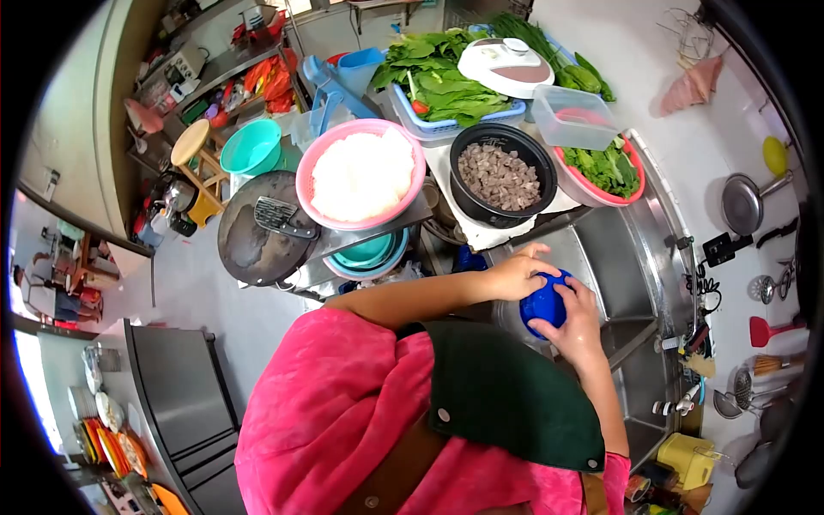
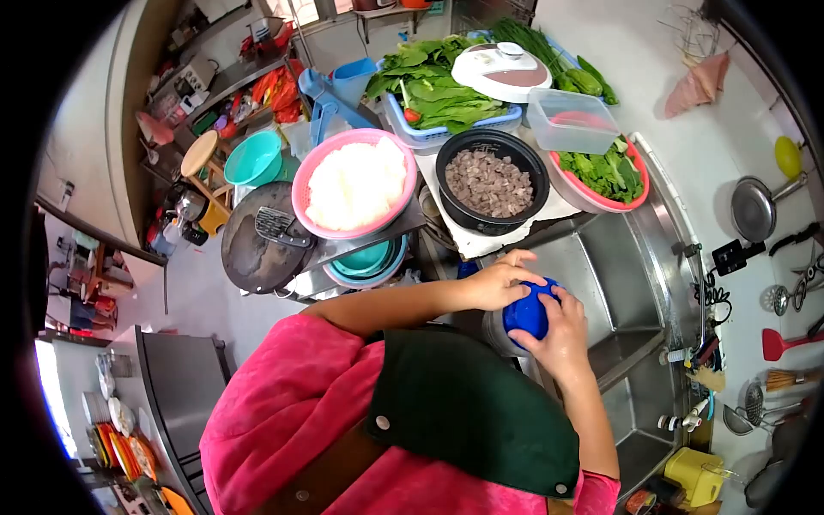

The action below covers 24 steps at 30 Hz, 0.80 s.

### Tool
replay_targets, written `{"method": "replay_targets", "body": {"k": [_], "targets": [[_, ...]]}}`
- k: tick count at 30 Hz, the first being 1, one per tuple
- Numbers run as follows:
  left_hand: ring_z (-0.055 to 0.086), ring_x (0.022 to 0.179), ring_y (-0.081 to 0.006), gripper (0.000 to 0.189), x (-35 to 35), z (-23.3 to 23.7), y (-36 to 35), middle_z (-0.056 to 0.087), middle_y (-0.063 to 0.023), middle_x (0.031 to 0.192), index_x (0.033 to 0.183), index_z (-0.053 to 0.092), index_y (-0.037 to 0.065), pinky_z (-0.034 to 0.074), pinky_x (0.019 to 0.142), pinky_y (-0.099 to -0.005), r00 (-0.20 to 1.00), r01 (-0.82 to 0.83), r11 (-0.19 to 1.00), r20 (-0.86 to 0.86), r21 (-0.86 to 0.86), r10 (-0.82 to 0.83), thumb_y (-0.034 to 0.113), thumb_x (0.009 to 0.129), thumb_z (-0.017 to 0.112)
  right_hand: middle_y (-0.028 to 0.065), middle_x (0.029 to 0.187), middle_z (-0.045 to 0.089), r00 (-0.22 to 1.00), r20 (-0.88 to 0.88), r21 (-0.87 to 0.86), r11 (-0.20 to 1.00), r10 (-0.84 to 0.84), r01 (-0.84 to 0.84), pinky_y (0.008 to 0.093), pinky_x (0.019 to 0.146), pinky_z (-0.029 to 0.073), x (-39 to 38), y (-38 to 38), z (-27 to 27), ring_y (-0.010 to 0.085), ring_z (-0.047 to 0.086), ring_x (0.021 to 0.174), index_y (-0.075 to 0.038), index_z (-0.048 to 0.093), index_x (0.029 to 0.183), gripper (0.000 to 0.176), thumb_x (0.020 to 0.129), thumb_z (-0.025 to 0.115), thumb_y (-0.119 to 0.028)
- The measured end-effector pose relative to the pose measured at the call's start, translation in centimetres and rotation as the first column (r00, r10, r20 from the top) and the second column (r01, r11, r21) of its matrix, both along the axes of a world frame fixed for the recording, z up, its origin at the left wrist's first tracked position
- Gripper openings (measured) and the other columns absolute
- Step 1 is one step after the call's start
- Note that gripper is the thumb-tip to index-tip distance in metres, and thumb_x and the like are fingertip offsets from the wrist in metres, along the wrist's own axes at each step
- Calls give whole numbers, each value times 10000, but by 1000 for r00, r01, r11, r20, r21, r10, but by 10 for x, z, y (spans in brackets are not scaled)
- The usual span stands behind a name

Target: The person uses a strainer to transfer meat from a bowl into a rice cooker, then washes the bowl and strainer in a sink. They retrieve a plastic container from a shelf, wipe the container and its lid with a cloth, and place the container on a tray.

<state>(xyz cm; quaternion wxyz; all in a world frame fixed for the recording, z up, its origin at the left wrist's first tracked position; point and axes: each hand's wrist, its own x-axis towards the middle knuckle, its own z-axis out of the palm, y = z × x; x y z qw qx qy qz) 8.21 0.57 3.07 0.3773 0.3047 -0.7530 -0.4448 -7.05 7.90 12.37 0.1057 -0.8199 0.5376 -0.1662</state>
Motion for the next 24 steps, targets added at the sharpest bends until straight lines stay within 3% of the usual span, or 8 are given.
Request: {"method": "replay_targets", "body": {"k": [4, 5, 7, 10, 11, 14, 21, 24], "targets": [[310, 1148, -353, 391, 11, 23, 5, 323, -130, 1282, 1037, 565, 113, 309, 939, -391, 970, 56, 911, 237, -409, 47, 10, 668, 485, 160, 1069, 464, 973, 227, -6, 999, -36, 38, 376, 827, 377, -21, -4, -2, 316, 433, 1019, -30, 462, 1058, 633, 530, 756, -219], [347, 1135, -336, 367, 10, 24, 4, 369, -145, 1249, 1063, 533, 79, 301, 944, -399, 972, 129, 893, 233, -432, -28, 21, 704, 484, 136, 1139, 446, 947, 299, 137, 988, -114, 75, 370, 821, 380, -30, -4, -7, 269, 425, 1056, -39, 429, 1133, 629, 595, 715, -193], [408, 1093, -316, 347, 3, 20, 5, 419, -162, 1199, 1100, 495, 64, 319, 928, -388, 962, 228, 940, 208, -253, -178, 48, 754, 482, 86, 1156, 466, 825, 494, 344, 933, -273, 102, 338, 809, 381, -73, -13, -64, 198, 434, 1053, -62, 435, 1165, 503, 727, 614, -232], [565, 884, -271, 290, -3, 17, 0, 576, -163, 957, 1095, 498, 58, 446, 767, -318, 980, 48, 997, 197, -52, -37, 101, 809, 484, 11, 1035, 543, 681, 548, 623, 780, -485, 54, 258, 776, 375, -87, -16, -91, 127, 476, 962, -88, 505, 1108, 323, 866, 412, -281], [587, 834, -220, 265, -11, -6, -9, 601, -140, 914, 1064, 525, 39, 460, 739, -293, 1000, -18, 1000, 1, -7, 18, 108, 809, 500, -7, 979, 539, 720, 524, 628, 778, -455, 34, 245, 755, 376, -93, -16, -98, 102, 473, 884, -81, 508, 1100, 302, 868, 419, -251], [569, 826, -139, 263, -11, 0, -18, 609, -118, 884, 976, 571, -25, 453, 741, -253, 996, 82, 927, -3, 365, -87, 169, 798, 568, -3, 916, 535, 631, 594, 607, 793, -499, 55, 220, 723, 374, -91, -14, -115, 87, 459, 813, -51, 517, 1082, 286, 859, 455, -218], [569, 732, -111, 207, -6, 21, -29, 609, -81, 814, 872, 593, -14, 462, 636, -237, 930, 137, 928, 279, 347, -242, 175, 797, 555, 63, 968, 546, 605, 617, 564, 819, -503, 107, 275, 796, 394, -99, 4, -150, 145, 472, 939, -40, 489, 1104, 299, 820, 516, -131], [556, 771, -96, 204, 6, 14, -27, 589, -33, 834, 975, 570, 60, 459, 621, -229, 981, 38, 820, 137, 571, -141, 181, 831, 490, 91, 1121, 459, 684, 586, 604, 797, -434, -12, 332, 829, 404, -82, 34, -113, 186, 435, 1018, -112, 325, 1251, 678, 665, 655, -30]]}}
